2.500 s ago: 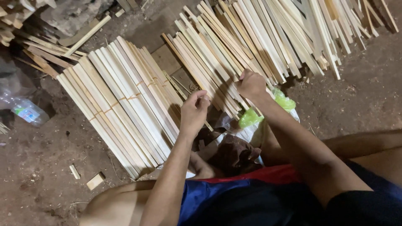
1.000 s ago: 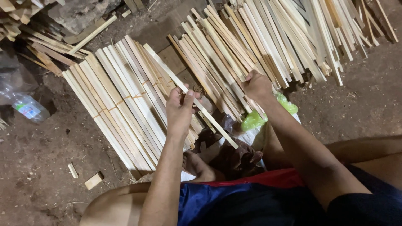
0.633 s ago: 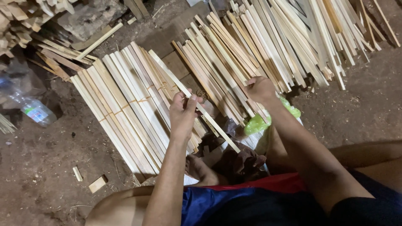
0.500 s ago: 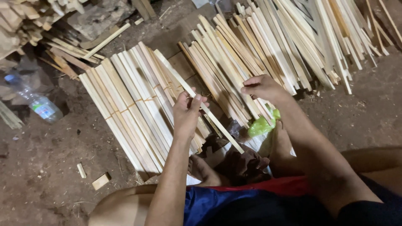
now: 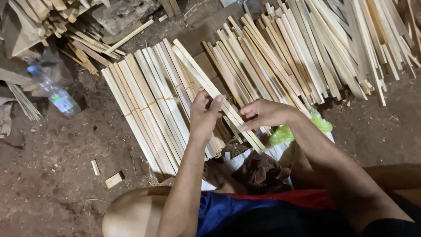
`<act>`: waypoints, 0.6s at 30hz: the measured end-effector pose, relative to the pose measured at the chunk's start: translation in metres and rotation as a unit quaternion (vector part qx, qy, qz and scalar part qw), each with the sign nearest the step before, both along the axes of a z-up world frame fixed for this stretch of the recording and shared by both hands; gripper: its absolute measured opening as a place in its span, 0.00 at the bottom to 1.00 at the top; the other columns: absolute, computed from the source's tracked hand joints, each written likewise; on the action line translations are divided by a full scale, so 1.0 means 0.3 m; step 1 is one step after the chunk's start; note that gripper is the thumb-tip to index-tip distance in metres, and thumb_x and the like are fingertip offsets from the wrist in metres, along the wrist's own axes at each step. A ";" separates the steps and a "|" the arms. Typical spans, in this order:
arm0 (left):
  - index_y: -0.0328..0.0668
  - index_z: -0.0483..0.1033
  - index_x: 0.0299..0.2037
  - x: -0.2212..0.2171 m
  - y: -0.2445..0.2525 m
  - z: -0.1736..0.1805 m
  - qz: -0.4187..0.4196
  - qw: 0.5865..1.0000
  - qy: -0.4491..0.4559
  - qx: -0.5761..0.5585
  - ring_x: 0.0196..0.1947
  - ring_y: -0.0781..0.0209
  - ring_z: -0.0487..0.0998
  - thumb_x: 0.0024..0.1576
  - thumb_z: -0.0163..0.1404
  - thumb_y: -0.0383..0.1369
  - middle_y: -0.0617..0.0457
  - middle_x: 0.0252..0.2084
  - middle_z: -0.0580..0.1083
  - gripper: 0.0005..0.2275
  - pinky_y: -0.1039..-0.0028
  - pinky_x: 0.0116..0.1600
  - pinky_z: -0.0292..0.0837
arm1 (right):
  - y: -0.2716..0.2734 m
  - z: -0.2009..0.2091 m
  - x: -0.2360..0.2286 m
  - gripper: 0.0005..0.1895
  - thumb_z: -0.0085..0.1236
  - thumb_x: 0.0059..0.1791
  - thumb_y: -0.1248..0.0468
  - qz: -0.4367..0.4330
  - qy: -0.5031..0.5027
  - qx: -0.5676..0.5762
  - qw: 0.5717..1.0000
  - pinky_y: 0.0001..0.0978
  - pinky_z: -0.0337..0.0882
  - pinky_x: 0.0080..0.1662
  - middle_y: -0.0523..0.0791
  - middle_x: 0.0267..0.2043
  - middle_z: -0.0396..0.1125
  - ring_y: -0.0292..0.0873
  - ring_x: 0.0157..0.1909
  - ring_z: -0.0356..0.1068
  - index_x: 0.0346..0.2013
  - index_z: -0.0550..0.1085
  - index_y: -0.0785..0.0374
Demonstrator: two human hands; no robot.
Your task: The person is organizing and binding thin wooden slats into bundles using rubber bands.
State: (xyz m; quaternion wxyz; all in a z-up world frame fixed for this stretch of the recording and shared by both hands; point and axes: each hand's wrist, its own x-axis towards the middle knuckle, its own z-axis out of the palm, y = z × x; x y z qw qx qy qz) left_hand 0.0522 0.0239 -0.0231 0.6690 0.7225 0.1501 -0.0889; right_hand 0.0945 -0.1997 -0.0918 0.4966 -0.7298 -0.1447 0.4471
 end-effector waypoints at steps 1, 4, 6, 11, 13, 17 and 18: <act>0.36 0.71 0.54 0.000 -0.003 -0.004 -0.001 1.000 -0.001 -0.001 0.46 0.56 0.77 0.63 0.52 0.36 0.42 0.47 0.78 0.14 0.66 0.44 0.79 | -0.003 -0.061 0.004 0.32 0.73 0.41 0.54 -0.001 -0.001 -0.001 1.000 0.46 0.79 0.46 0.65 0.55 0.70 0.65 0.60 0.68 0.54 0.76 0.69; 0.39 0.72 0.52 -0.005 -0.012 -0.013 -0.025 0.999 0.012 0.015 0.47 0.54 0.79 0.63 0.52 0.37 0.42 0.49 0.79 0.13 0.64 0.45 0.80 | -0.010 -0.171 0.009 0.31 0.70 0.45 0.53 -0.020 -0.021 0.009 1.000 0.46 0.78 0.49 0.64 0.58 0.68 0.64 0.63 0.64 0.56 0.75 0.69; 0.37 0.72 0.52 -0.009 -0.015 -0.016 -0.037 0.999 -0.017 -0.013 0.44 0.58 0.77 0.63 0.52 0.36 0.44 0.46 0.79 0.13 0.67 0.43 0.81 | -0.013 -0.144 0.005 0.25 0.70 0.45 0.56 -0.009 -0.013 0.010 1.000 0.34 0.79 0.42 0.55 0.38 0.76 0.46 0.42 0.72 0.52 0.79 0.67; 0.34 0.72 0.51 -0.004 -0.012 -0.059 -0.031 0.998 -0.030 -0.054 0.44 0.56 0.77 0.63 0.53 0.36 0.40 0.46 0.79 0.13 0.64 0.43 0.82 | -0.016 -0.118 0.004 0.22 0.73 0.43 0.57 -0.020 -0.010 0.026 0.999 0.32 0.77 0.38 0.53 0.31 0.74 0.43 0.35 0.70 0.45 0.80 0.69; 0.34 0.72 0.51 -0.003 -0.011 -0.072 -0.029 0.997 -0.034 -0.061 0.44 0.57 0.77 0.62 0.53 0.36 0.41 0.46 0.79 0.13 0.64 0.42 0.83 | -0.015 -0.104 0.002 0.21 0.74 0.42 0.57 -0.032 -0.008 0.032 0.999 0.31 0.77 0.36 0.53 0.29 0.73 0.42 0.34 0.70 0.41 0.80 0.70; 0.35 0.72 0.51 0.000 -0.007 -0.070 -0.029 0.997 -0.031 -0.058 0.42 0.59 0.76 0.62 0.53 0.35 0.43 0.44 0.79 0.13 0.67 0.41 0.83 | 0.003 -0.049 0.002 0.21 0.78 0.39 0.58 -0.036 -0.036 0.023 0.998 0.30 0.74 0.32 0.51 0.24 0.72 0.42 0.27 0.71 0.34 0.78 0.70; 0.34 0.72 0.51 0.001 -0.007 -0.068 -0.027 0.998 -0.028 -0.059 0.40 0.60 0.76 0.62 0.54 0.35 0.43 0.45 0.79 0.13 0.69 0.40 0.83 | 0.009 -0.022 0.000 0.22 0.79 0.37 0.57 -0.038 -0.044 0.017 0.998 0.30 0.73 0.32 0.50 0.23 0.70 0.41 0.26 0.70 0.33 0.78 0.69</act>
